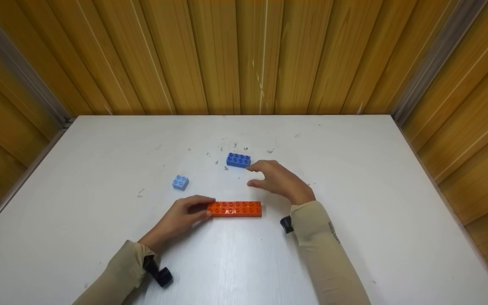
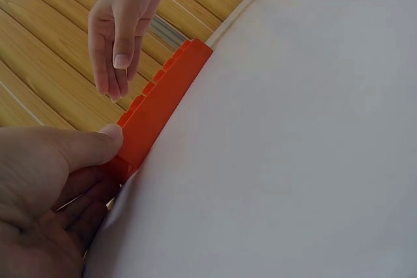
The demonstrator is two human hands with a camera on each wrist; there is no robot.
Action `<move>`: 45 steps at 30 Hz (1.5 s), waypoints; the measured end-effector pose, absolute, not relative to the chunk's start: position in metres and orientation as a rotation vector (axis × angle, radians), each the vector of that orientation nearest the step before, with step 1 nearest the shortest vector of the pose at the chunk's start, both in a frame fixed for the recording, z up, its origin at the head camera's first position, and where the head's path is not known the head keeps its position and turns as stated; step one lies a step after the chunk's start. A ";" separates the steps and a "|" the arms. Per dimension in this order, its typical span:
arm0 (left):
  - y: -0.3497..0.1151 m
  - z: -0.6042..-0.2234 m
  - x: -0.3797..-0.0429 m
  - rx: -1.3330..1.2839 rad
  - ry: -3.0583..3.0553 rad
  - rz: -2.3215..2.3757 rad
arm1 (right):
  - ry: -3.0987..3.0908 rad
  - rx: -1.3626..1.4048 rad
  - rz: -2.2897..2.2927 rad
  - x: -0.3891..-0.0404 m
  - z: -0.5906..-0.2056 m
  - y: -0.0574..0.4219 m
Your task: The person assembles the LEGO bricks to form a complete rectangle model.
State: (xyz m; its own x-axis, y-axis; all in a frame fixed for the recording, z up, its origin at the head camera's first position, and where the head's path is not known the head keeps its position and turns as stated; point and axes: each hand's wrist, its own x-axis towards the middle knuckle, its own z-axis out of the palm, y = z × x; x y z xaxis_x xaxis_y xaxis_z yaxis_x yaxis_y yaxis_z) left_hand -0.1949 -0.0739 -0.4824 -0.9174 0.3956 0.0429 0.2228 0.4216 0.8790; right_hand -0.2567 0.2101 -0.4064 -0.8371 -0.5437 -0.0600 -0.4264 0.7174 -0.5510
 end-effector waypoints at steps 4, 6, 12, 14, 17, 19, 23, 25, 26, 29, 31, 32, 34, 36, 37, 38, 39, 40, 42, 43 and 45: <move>-0.073 -0.483 -0.196 0.522 2.503 1.494 | 2.696 -0.749 -0.771 -0.263 -0.405 0.208; -0.073 -0.483 -0.196 0.514 2.500 1.492 | 2.689 -0.735 -0.763 -0.266 -0.404 0.206; -0.073 -0.482 -0.196 0.524 2.496 1.501 | 2.677 -0.678 -0.758 -0.277 -0.402 0.204; -0.073 -0.482 -0.196 0.516 2.498 1.496 | 2.677 -0.652 -0.756 -0.281 -0.402 0.203; -0.073 -0.481 -0.195 0.497 2.500 1.486 | 2.683 -0.610 -0.742 -0.286 -0.403 0.203; -0.073 -0.481 -0.195 0.489 2.502 1.478 | 2.688 -0.590 -0.737 -0.288 -0.404 0.203; -0.073 -0.481 -0.195 0.483 2.507 1.465 | 2.688 -0.578 -0.728 -0.293 -0.406 0.203; -0.073 -0.481 -0.195 0.475 2.508 1.461 | 2.686 -0.596 -0.729 -0.295 -0.407 0.202; -0.073 -0.481 -0.195 0.472 2.507 1.461 | 2.685 -0.605 -0.733 -0.297 -0.408 0.202; -0.073 -0.481 -0.195 0.467 2.505 1.466 | 2.690 -0.638 -0.739 -0.301 -0.409 0.201; -0.073 -0.481 -0.196 0.473 2.502 1.473 | 2.688 -0.640 -0.746 -0.303 -0.410 0.200; -0.073 -0.481 -0.196 0.475 2.500 1.475 | 2.687 -0.636 -0.745 -0.304 -0.410 0.200; -0.072 -0.481 -0.196 0.482 2.494 1.481 | 2.684 -0.613 -0.744 -0.305 -0.411 0.199; -0.072 -0.481 -0.195 0.487 2.489 1.483 | 2.677 -0.584 -0.745 -0.307 -0.411 0.198; -0.072 -0.481 -0.195 0.487 2.487 1.482 | 2.675 -0.580 -0.745 -0.308 -0.411 0.197; -0.072 -0.481 -0.195 0.487 2.487 1.479 | 2.676 -0.578 -0.742 -0.309 -0.412 0.197; -0.072 -0.481 -0.195 0.489 2.490 1.475 | 2.677 -0.576 -0.741 -0.310 -0.412 0.196; -0.073 -0.481 -0.195 0.490 2.493 1.469 | 2.678 -0.577 -0.740 -0.311 -0.412 0.195; -0.073 -0.481 -0.195 0.493 2.501 1.461 | 2.681 -0.595 -0.738 -0.313 -0.413 0.194; -0.073 -0.481 -0.195 0.494 2.504 1.458 | 2.682 -0.598 -0.738 -0.314 -0.414 0.194; -0.072 -0.481 -0.196 0.492 2.502 1.461 | 2.681 -0.605 -0.747 -0.315 -0.415 0.193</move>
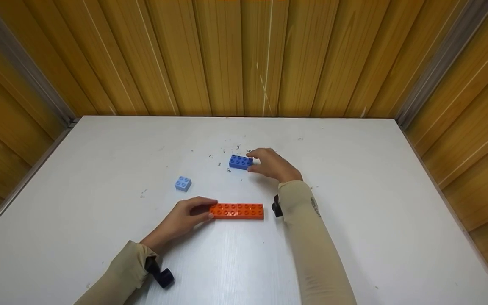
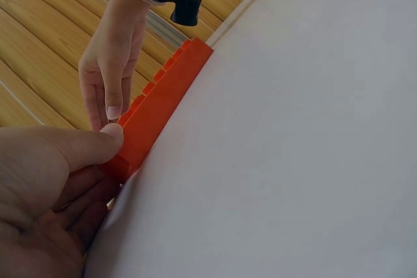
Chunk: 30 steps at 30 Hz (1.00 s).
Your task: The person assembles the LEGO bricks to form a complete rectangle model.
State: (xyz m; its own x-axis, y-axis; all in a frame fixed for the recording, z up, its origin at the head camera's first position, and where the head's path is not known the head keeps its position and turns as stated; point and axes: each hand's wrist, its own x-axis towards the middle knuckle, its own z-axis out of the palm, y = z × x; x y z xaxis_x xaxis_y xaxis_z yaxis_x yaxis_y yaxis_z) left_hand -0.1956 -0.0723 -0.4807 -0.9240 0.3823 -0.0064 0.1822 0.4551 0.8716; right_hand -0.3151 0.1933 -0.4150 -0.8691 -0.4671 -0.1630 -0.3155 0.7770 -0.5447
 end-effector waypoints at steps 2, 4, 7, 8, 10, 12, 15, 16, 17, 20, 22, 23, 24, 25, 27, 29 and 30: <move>-0.072 -0.481 -0.196 0.485 2.495 1.469 | 2.677 -0.615 -0.759 -0.317 -0.417 0.193; -0.072 -0.481 -0.196 0.473 2.487 1.474 | 2.670 -0.614 -0.771 -0.319 -0.419 0.193; -0.071 -0.481 -0.195 0.462 2.479 1.480 | 2.658 -0.604 -0.782 -0.321 -0.421 0.192; -0.070 -0.481 -0.195 0.461 2.480 1.479 | 2.654 -0.601 -0.783 -0.321 -0.422 0.191; -0.070 -0.481 -0.195 0.466 2.481 1.480 | 2.649 -0.589 -0.788 -0.321 -0.422 0.191; -0.069 -0.481 -0.195 0.478 2.482 1.481 | 2.647 -0.598 -0.792 -0.322 -0.423 0.191; -0.069 -0.481 -0.195 0.491 2.485 1.481 | 2.649 -0.610 -0.794 -0.322 -0.422 0.191; -0.069 -0.482 -0.196 0.495 2.486 1.479 | 2.649 -0.614 -0.793 -0.323 -0.421 0.191; -0.069 -0.481 -0.196 0.498 2.488 1.478 | 2.649 -0.614 -0.788 -0.323 -0.421 0.191; -0.069 -0.481 -0.196 0.512 2.497 1.467 | 2.649 -0.590 -0.769 -0.324 -0.420 0.190; -0.070 -0.481 -0.195 0.514 2.503 1.462 | 2.646 -0.566 -0.758 -0.325 -0.420 0.189; -0.070 -0.481 -0.195 0.518 2.507 1.459 | 2.646 -0.563 -0.750 -0.326 -0.420 0.189; -0.070 -0.482 -0.195 0.520 2.508 1.458 | 2.646 -0.557 -0.744 -0.326 -0.419 0.188; -0.070 -0.482 -0.195 0.521 2.509 1.458 | 2.645 -0.553 -0.740 -0.327 -0.419 0.188; -0.070 -0.482 -0.195 0.524 2.509 1.460 | 2.647 -0.556 -0.729 -0.327 -0.419 0.187; -0.070 -0.482 -0.195 0.534 2.510 1.459 | 2.654 -0.564 -0.717 -0.327 -0.418 0.186; -0.070 -0.482 -0.194 0.533 2.509 1.460 | 2.656 -0.561 -0.716 -0.327 -0.418 0.186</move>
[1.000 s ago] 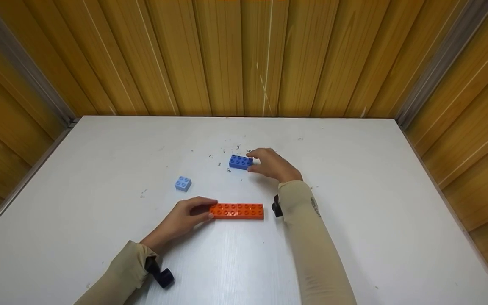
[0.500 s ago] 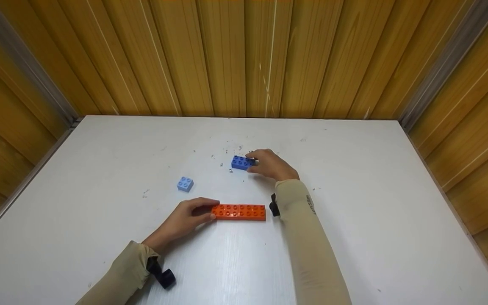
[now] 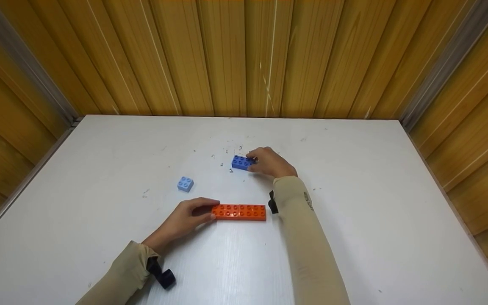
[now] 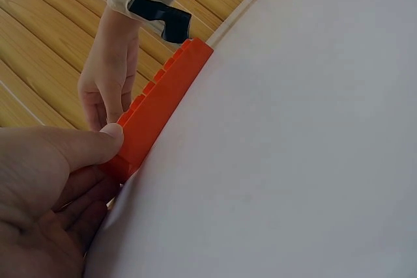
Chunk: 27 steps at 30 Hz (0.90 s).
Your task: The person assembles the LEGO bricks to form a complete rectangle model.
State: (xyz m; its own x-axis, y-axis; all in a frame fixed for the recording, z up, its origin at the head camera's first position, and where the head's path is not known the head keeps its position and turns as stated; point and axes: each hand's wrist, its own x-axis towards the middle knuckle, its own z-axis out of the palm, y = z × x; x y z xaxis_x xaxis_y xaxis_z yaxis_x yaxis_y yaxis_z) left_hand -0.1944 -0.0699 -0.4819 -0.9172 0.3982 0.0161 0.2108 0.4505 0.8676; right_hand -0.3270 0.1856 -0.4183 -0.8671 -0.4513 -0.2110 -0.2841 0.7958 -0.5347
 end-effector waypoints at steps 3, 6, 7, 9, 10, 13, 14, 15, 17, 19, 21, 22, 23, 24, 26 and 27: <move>-0.070 -0.481 -0.194 0.530 2.508 1.460 | 2.668 -0.550 -0.716 -0.326 -0.418 0.185; -0.069 -0.481 -0.194 0.519 2.502 1.467 | 2.679 -0.531 -0.728 -0.325 -0.418 0.184; -0.069 -0.481 -0.194 0.518 2.500 1.469 | 2.682 -0.521 -0.729 -0.325 -0.418 0.183; -0.069 -0.481 -0.194 0.515 2.497 1.469 | 2.686 -0.497 -0.726 -0.325 -0.419 0.183; -0.069 -0.481 -0.194 0.514 2.496 1.469 | 2.687 -0.490 -0.726 -0.325 -0.419 0.183; -0.069 -0.481 -0.194 0.523 2.498 1.468 | 2.695 -0.467 -0.726 -0.326 -0.421 0.183; -0.069 -0.481 -0.194 0.528 2.498 1.470 | 2.696 -0.461 -0.729 -0.326 -0.421 0.183; -0.069 -0.481 -0.194 0.535 2.498 1.472 | 2.698 -0.459 -0.733 -0.326 -0.421 0.184; -0.069 -0.481 -0.194 0.543 2.495 1.479 | 2.697 -0.452 -0.745 -0.326 -0.421 0.183; -0.069 -0.481 -0.194 0.545 2.493 1.481 | 2.689 -0.441 -0.754 -0.326 -0.421 0.183; -0.069 -0.481 -0.194 0.544 2.495 1.477 | 2.679 -0.425 -0.762 -0.326 -0.422 0.182; -0.069 -0.481 -0.194 0.549 2.499 1.475 | 2.673 -0.419 -0.767 -0.326 -0.422 0.182; -0.069 -0.481 -0.194 0.551 2.502 1.475 | 2.672 -0.424 -0.763 -0.327 -0.422 0.182; -0.069 -0.481 -0.194 0.555 2.503 1.478 | 2.671 -0.419 -0.758 -0.327 -0.422 0.182; -0.069 -0.481 -0.194 0.564 2.508 1.484 | 2.674 -0.428 -0.743 -0.327 -0.422 0.182; -0.069 -0.481 -0.194 0.570 2.510 1.486 | 2.675 -0.432 -0.733 -0.327 -0.422 0.182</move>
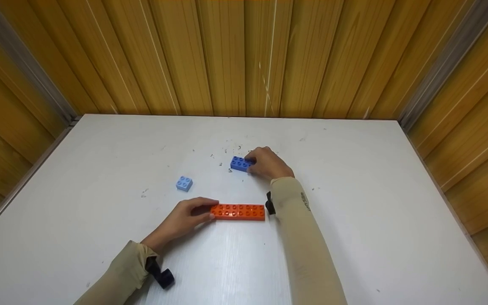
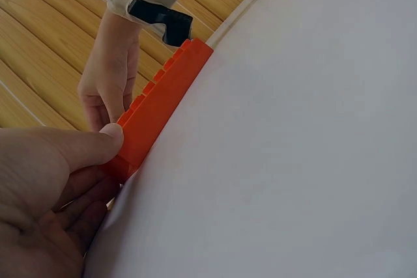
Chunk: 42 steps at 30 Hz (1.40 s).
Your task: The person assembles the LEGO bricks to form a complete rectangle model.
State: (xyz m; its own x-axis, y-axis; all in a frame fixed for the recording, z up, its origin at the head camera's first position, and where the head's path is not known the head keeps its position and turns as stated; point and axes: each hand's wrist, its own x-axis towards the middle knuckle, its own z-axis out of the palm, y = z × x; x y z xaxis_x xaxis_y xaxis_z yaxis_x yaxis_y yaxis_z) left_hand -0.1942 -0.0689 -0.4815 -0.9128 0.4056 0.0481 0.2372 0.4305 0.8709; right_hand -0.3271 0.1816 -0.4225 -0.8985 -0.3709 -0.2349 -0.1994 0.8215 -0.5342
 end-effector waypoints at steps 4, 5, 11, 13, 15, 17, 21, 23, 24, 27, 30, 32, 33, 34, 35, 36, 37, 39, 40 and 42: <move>-0.069 -0.481 -0.194 0.568 2.512 1.487 | 2.671 -0.426 -0.708 -0.326 -0.422 0.181; -0.069 -0.481 -0.194 0.569 2.512 1.485 | 2.671 -0.432 -0.704 -0.326 -0.422 0.181; -0.068 -0.481 -0.195 0.548 2.503 1.471 | 2.686 -0.502 -0.700 -0.325 -0.421 0.184; -0.067 -0.480 -0.195 0.531 2.500 1.466 | 2.681 -0.517 -0.708 -0.324 -0.421 0.184; -0.067 -0.480 -0.195 0.525 2.500 1.464 | 2.678 -0.520 -0.709 -0.323 -0.421 0.184; -0.067 -0.480 -0.195 0.520 2.498 1.464 | 2.678 -0.517 -0.704 -0.323 -0.421 0.185; -0.066 -0.481 -0.196 0.536 2.505 1.464 | 2.679 -0.528 -0.691 -0.324 -0.421 0.186; -0.066 -0.481 -0.197 0.541 2.509 1.465 | 2.672 -0.536 -0.695 -0.324 -0.421 0.186; -0.066 -0.481 -0.197 0.546 2.512 1.466 | 2.669 -0.548 -0.696 -0.324 -0.421 0.186; -0.066 -0.482 -0.198 0.552 2.517 1.471 | 2.673 -0.589 -0.688 -0.323 -0.420 0.187; -0.066 -0.484 -0.199 0.547 2.516 1.479 | 2.687 -0.626 -0.673 -0.321 -0.419 0.188; -0.065 -0.485 -0.199 0.544 2.516 1.482 | 2.693 -0.648 -0.669 -0.320 -0.418 0.189; -0.065 -0.485 -0.199 0.543 2.516 1.482 | 2.690 -0.648 -0.672 -0.320 -0.418 0.189; -0.065 -0.485 -0.199 0.543 2.515 1.484 | 2.688 -0.648 -0.672 -0.319 -0.417 0.189; -0.065 -0.485 -0.199 0.545 2.517 1.484 | 2.685 -0.647 -0.673 -0.319 -0.417 0.189; -0.065 -0.485 -0.199 0.549 2.518 1.485 | 2.683 -0.645 -0.673 -0.318 -0.417 0.189; -0.065 -0.485 -0.199 0.551 2.518 1.485 | 2.680 -0.644 -0.673 -0.318 -0.416 0.189; -0.065 -0.484 -0.199 0.546 2.516 1.482 | 2.676 -0.634 -0.667 -0.317 -0.416 0.188; -0.065 -0.484 -0.199 0.545 2.515 1.484 | 2.673 -0.628 -0.667 -0.316 -0.415 0.188; -0.066 -0.483 -0.199 0.545 2.513 1.482 | 2.668 -0.616 -0.671 -0.315 -0.414 0.187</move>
